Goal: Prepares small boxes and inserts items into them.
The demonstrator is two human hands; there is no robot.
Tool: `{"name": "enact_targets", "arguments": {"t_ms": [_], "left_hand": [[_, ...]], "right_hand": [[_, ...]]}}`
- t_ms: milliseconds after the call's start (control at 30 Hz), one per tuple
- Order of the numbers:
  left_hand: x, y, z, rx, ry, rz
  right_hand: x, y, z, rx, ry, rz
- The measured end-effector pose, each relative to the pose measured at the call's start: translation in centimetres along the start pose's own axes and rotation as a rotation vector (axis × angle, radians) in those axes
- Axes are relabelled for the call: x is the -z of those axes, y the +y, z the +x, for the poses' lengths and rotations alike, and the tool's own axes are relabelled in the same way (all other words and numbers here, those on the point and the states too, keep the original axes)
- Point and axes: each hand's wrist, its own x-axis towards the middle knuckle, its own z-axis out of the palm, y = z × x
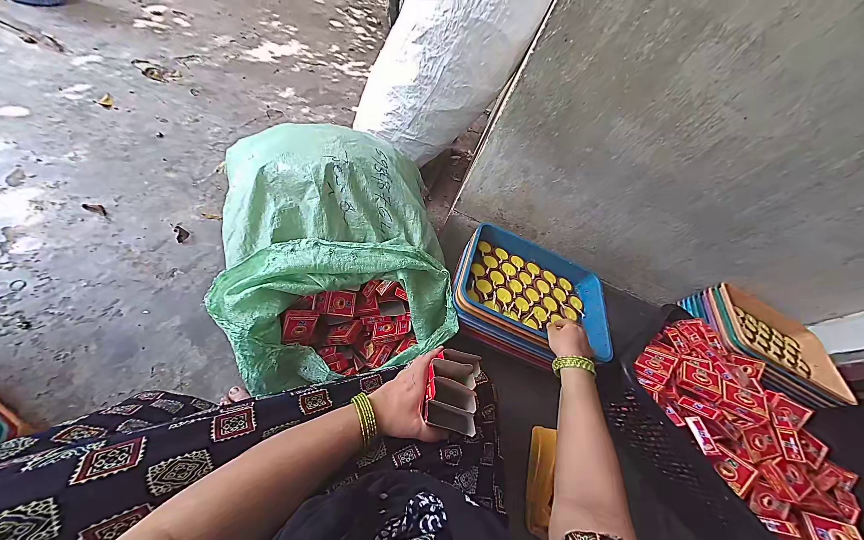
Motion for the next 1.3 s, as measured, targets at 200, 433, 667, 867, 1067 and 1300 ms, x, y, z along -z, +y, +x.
{"name": "enact_targets", "arguments": {"t_ms": [200,433,667,867,1067,1300], "left_hand": [[0.0,0.0,0.0,0.034,-0.002,-0.026],[0.2,-0.1,0.1,0.026,-0.022,-0.016],[0.1,0.0,-0.1,-0.002,0.011,-0.019],[0.0,0.3,-0.5,-0.082,0.044,0.050],[0.3,0.7,-0.5,-0.148,0.035,0.070],[0.3,0.5,-0.3,-0.115,0.024,0.055]], "right_hand": [[-2.3,-2.0,3.9,-0.160,-0.106,-0.044],[-0.1,-1.7,-1.7,0.007,0.295,0.238],[3.3,-2.5,-16.0,1.013,0.491,0.800],[1.4,-3.6,-22.2,1.153,0.418,0.703],[2.2,-3.2,-23.1,1.169,0.508,0.748],[1.6,-2.7,-24.3,1.255,0.394,0.551]]}}
